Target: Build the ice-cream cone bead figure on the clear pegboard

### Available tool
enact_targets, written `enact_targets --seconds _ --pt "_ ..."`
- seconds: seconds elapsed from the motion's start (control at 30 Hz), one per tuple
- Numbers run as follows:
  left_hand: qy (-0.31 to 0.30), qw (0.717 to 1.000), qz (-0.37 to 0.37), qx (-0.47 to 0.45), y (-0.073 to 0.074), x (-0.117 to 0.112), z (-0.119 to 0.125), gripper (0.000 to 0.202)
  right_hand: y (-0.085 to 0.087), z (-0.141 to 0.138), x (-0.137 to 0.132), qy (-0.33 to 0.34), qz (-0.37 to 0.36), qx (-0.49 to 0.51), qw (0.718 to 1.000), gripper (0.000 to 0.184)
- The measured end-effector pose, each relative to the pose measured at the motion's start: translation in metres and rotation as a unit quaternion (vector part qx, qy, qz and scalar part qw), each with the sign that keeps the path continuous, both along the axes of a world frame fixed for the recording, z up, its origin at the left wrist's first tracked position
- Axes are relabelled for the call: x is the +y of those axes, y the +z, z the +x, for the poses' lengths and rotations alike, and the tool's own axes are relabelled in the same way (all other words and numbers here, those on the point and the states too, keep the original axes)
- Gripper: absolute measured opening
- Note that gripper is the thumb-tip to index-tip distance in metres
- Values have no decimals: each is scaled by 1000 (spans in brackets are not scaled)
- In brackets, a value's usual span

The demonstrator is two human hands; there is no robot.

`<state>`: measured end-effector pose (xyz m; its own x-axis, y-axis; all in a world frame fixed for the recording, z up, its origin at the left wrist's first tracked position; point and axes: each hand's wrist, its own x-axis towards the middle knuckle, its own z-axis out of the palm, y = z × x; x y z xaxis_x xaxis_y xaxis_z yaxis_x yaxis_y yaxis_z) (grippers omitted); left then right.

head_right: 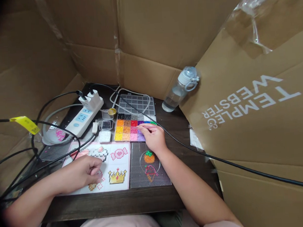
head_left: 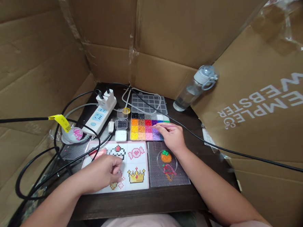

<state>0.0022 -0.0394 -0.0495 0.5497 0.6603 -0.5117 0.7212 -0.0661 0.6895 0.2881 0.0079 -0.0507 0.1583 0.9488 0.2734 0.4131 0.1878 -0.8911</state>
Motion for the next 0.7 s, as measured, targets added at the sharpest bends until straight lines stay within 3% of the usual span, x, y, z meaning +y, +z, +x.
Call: enact_targets --seconds 0.17,0.33,0.43,0.57,0.7 --pt "4 1000 17 3 -1 0 0 27 5 14 -10 -6 -29 54 998 14" --pt "0 1000 27 0 -1 0 -1 29 9 32 -49 -2 -72 136 988 20" --pt "-6 999 41 1 -4 1 -3 31 6 43 -84 8 -80 104 991 21" --pt "-9 999 53 -1 -8 3 -3 35 -3 54 -129 -38 -76 47 995 17" --pt "-7 999 53 -1 -7 5 -2 36 -6 60 -157 -54 -81 15 995 15"
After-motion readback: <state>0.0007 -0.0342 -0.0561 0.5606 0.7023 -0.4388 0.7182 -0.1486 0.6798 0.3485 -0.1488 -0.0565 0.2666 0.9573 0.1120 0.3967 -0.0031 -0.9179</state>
